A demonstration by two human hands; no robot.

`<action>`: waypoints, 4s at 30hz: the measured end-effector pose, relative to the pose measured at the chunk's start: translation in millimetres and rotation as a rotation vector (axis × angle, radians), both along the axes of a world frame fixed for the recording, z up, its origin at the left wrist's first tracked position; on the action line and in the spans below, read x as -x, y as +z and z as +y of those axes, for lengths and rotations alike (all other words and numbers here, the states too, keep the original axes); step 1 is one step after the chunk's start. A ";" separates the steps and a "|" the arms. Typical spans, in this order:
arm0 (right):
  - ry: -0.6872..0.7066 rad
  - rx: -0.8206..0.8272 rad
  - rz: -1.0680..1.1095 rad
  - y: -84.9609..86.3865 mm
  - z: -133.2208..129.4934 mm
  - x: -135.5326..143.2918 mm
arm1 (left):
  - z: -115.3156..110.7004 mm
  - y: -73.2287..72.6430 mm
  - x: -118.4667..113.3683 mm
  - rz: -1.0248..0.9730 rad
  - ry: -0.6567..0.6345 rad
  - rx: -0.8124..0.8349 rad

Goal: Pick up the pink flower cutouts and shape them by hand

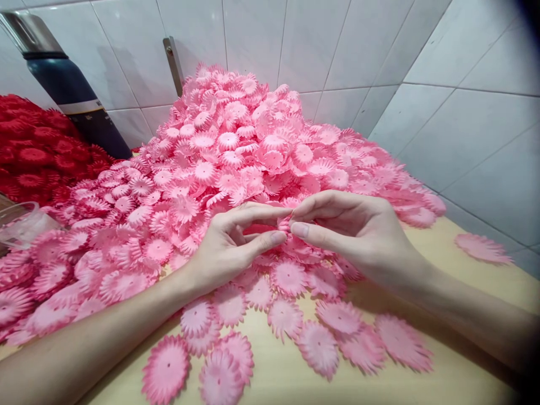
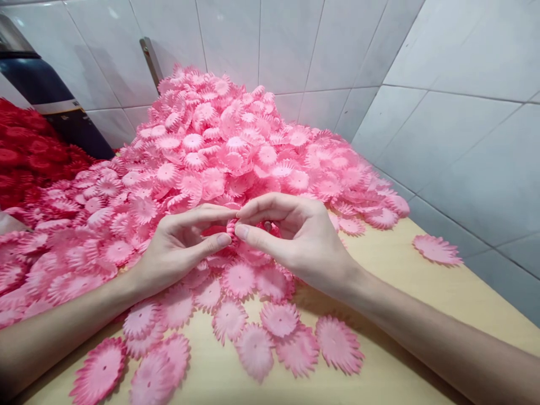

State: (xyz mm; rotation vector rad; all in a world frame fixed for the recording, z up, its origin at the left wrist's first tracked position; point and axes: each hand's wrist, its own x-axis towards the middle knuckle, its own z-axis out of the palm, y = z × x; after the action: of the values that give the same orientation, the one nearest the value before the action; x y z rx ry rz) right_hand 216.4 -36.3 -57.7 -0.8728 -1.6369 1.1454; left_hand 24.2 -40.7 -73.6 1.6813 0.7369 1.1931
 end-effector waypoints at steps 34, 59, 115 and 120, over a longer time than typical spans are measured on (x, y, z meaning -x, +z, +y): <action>-0.124 -0.065 -0.028 -3.2 2.4 -1.2 | -0.8 0.3 0.2 -0.098 0.211 0.132; -0.063 0.010 -0.137 -9.7 -2.4 4.0 | 2.7 -4.1 -2.1 0.042 0.247 0.105; -0.099 0.040 -0.167 -3.4 -9.2 9.0 | -6.8 4.9 -4.4 0.018 0.261 0.223; -0.067 0.031 -0.184 -4.1 -7.5 10.8 | -4.9 2.8 -4.8 -0.163 0.170 0.392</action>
State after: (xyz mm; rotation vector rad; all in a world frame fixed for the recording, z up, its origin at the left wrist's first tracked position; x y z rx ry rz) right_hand 205.6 -43.8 -61.8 -1.0719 -1.7269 1.0728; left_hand 29.0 -45.6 -70.8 1.2043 0.9560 1.1949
